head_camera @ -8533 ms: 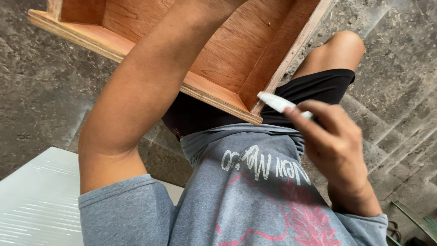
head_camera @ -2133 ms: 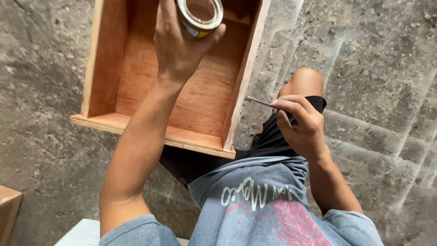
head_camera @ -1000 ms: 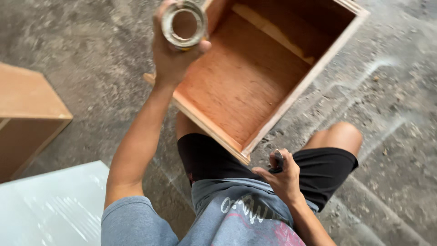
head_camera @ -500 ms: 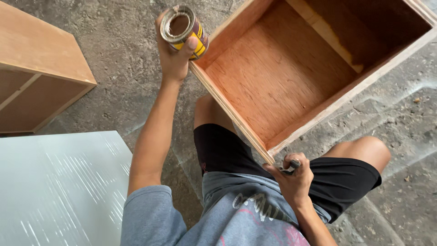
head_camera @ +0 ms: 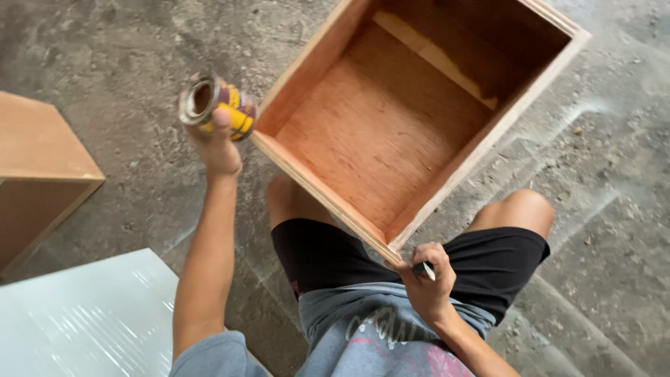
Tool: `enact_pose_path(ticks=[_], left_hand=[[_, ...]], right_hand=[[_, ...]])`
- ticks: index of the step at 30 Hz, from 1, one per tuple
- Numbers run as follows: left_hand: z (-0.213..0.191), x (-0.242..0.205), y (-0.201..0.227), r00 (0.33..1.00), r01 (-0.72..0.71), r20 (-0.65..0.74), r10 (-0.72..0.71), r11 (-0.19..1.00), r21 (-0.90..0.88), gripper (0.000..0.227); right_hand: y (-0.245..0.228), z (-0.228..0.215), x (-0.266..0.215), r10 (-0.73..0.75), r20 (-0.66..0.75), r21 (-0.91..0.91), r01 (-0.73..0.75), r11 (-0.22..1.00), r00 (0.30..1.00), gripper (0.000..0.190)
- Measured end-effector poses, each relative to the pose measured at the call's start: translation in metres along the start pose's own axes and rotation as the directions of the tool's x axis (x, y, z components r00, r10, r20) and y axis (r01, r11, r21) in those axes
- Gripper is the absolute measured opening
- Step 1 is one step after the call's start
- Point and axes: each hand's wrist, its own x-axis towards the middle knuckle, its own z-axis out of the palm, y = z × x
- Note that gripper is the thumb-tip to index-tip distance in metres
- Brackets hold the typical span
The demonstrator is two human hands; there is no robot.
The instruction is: The person sits on the floor and applies a brown wood stain to the interior of a wooden drawer using a small putty knife. They scoop the stain from a can and spread it along the inner edges and corners of the drawer.
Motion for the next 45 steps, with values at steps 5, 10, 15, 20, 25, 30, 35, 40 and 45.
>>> enact_pose_path(ticks=[5, 10, 15, 20, 25, 30, 35, 40, 45], left_hand=[[-0.009, -0.021, 0.013, 0.996, 0.083, 0.031, -0.08, 0.987, -0.139, 0.085], [-0.005, -0.056, 0.045, 0.992, 0.107, 0.077, -0.096, 0.984, -0.142, 0.085], [0.028, -0.103, 0.073, 0.993, 0.086, 0.098, -0.072, 0.986, -0.142, 0.094], [0.059, -0.149, 0.097, 0.972, 0.08, 0.223, -0.073, 0.997, -0.023, 0.094], [0.079, -0.194, 0.114, 0.931, 0.253, 0.329, -0.161, 0.932, -0.261, 0.096], [0.102, -0.22, 0.111, 0.923, 0.206, 0.381, -0.049, 0.901, -0.383, 0.097], [0.104, -0.227, 0.112, 0.933, 0.299, 0.338, -0.122, 0.785, -0.542, 0.094], [0.097, -0.223, 0.116, 0.947, 0.225, 0.309, -0.091, 0.873, -0.432, 0.096], [0.099, -0.197, 0.126, 0.981, 0.006, 0.193, -0.014, 0.999, 0.041, 0.097]], right_hand=[[0.009, -0.015, -0.005, 0.002, -0.092, 0.039, 0.002, 0.999, 0.996, 0.044], [0.033, -0.045, 0.027, 0.103, -0.264, -0.036, -0.117, 0.993, 0.959, 0.043], [0.066, -0.079, 0.084, 0.168, -0.4, 0.125, -0.128, 0.984, 0.901, 0.037], [0.105, -0.119, 0.142, 0.133, -0.351, 0.018, -0.135, 0.991, 0.927, 0.037], [0.125, -0.13, 0.18, 0.034, -0.231, -0.023, -0.04, 0.999, 0.972, 0.033], [0.153, -0.131, 0.211, -0.005, -0.21, -0.073, -0.01, 0.997, 0.978, 0.028], [0.135, -0.124, 0.194, 0.134, -0.237, 0.015, -0.135, 0.991, 0.962, 0.028], [0.075, -0.111, 0.155, 0.075, -0.118, 0.17, -0.055, 0.984, 0.99, 0.035], [0.031, -0.085, 0.129, -0.058, 0.036, 0.239, 0.048, 0.97, 0.998, 0.026]])
